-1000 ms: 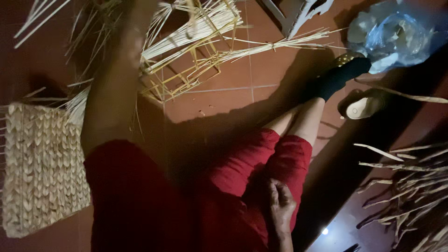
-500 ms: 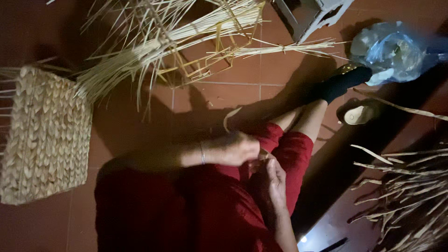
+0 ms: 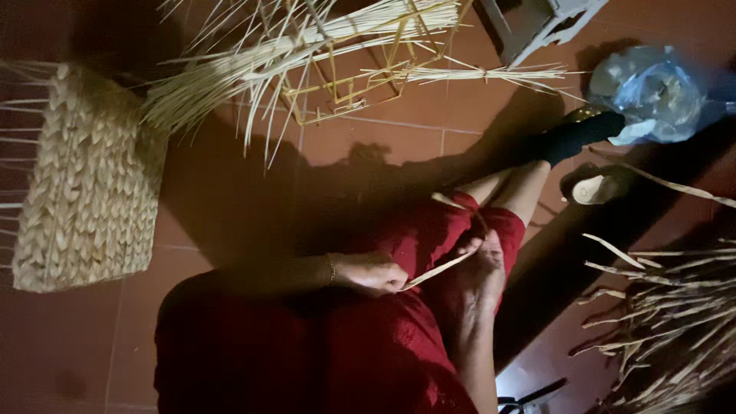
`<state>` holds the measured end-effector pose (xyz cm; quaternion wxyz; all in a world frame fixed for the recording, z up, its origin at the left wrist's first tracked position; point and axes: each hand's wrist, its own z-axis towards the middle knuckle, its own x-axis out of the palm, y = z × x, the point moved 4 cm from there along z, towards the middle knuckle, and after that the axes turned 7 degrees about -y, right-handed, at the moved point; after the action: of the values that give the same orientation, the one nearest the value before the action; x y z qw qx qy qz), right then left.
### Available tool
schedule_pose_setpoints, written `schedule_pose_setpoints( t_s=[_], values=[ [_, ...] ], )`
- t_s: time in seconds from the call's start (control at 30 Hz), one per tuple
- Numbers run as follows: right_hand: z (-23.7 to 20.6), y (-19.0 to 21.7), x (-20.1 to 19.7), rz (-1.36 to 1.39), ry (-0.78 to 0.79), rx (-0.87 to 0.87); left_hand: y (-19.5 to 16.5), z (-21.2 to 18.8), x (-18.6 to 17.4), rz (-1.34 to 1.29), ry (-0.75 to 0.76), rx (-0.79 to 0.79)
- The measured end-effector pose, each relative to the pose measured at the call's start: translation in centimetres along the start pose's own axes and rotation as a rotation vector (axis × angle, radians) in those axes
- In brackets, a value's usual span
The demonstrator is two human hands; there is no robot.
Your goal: The person sits on the floor and weaves thin palm-leaf strips radially onto a rectangular bamboo frame, folding and threading the strips around the frame bars by hand to build a woven panel. Bundles of dried palm strips and a pair of scissors lie on the floor beside them.
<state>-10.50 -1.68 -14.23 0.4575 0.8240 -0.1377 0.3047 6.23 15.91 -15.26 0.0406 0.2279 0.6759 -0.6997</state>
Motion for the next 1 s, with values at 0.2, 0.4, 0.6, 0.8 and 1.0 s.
schedule_pose_setpoints(
  t_s=[0.2, 0.4, 0.6, 0.8, 1.0],
  values=[
    [2.3, 2.6, -5.5, 0.064, -0.008, -0.155, 2.4, -1.9, -0.6, 0.024, 0.014, -0.011],
    [2.7, 3.9, -4.9, -0.002, -0.105, -0.269, 4.0, -2.7, -6.1, 0.024, -0.278, -0.071],
    [0.4, 1.2, -3.0, -0.104, -0.080, -0.114, 7.2, -2.2, -21.4, -0.198, -1.054, -0.574],
    [0.0, 0.8, -3.4, -0.195, -0.134, -0.089, 4.9, 0.6, -29.2, -0.311, -1.357, -0.425],
    [-0.4, 0.6, -2.7, -0.246, -0.094, -0.098, 3.9, 3.3, -33.5, -0.636, -1.407, -0.122]
  ],
)
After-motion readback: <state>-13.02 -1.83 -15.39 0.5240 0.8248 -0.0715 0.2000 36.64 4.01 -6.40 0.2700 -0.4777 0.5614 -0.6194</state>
